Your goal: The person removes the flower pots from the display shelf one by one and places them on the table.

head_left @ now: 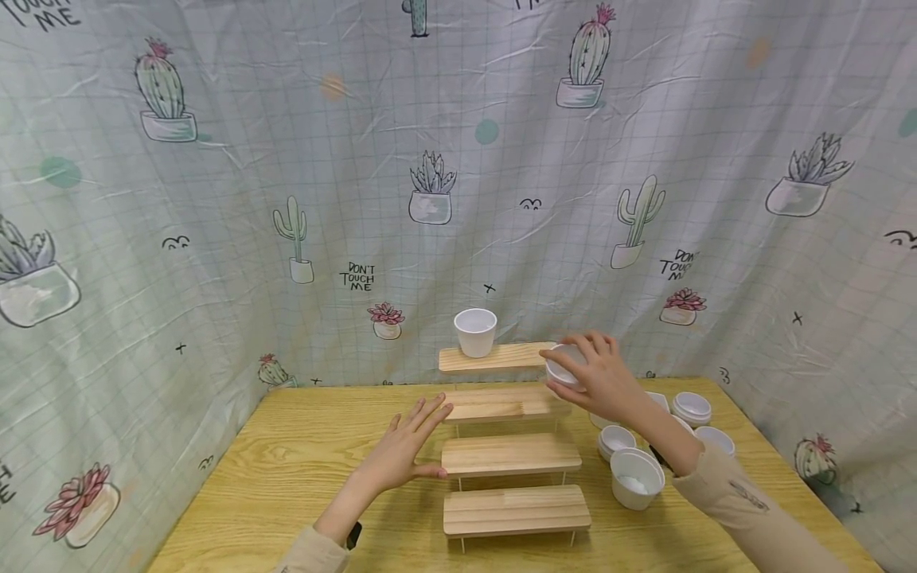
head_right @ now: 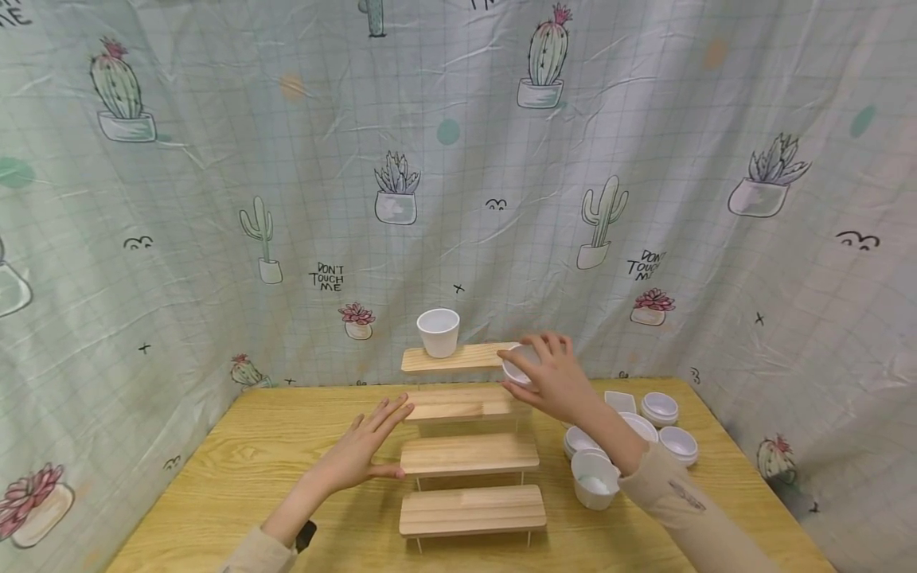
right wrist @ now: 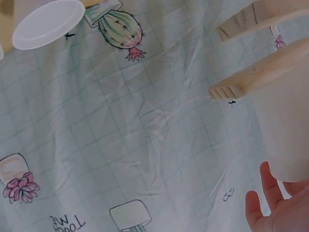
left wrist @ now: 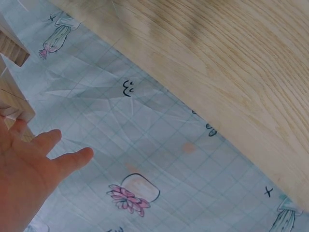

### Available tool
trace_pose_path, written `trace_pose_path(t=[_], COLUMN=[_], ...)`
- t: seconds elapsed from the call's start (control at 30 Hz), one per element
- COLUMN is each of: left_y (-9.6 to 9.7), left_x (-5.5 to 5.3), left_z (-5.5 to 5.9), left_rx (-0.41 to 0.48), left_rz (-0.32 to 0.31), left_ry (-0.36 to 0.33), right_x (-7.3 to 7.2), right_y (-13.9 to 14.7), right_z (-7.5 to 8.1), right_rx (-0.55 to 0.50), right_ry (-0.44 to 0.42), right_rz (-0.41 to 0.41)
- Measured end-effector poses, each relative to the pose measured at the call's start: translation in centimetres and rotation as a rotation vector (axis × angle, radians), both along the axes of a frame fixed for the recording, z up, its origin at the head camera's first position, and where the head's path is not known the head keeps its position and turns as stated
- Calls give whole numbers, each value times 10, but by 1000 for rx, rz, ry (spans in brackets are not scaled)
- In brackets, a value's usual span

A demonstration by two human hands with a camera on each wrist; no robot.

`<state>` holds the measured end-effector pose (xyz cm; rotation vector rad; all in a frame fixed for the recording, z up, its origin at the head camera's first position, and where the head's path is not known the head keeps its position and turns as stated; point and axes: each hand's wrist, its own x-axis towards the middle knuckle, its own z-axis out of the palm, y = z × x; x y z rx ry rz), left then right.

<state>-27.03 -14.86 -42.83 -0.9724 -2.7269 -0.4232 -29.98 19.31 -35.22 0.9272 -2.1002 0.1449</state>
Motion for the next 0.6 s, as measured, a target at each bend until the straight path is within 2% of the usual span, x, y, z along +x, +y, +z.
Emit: trace_pose_path(t=[0.6], left_y=[0], left_x=[0], left_z=[-1], left_rx=[-6], left_rz=[0], left_ry=[-1], right_x=[20], right_y=[23], right_z=[-16], right_rx=[7], right_ry=[-1], right_rz=[6])
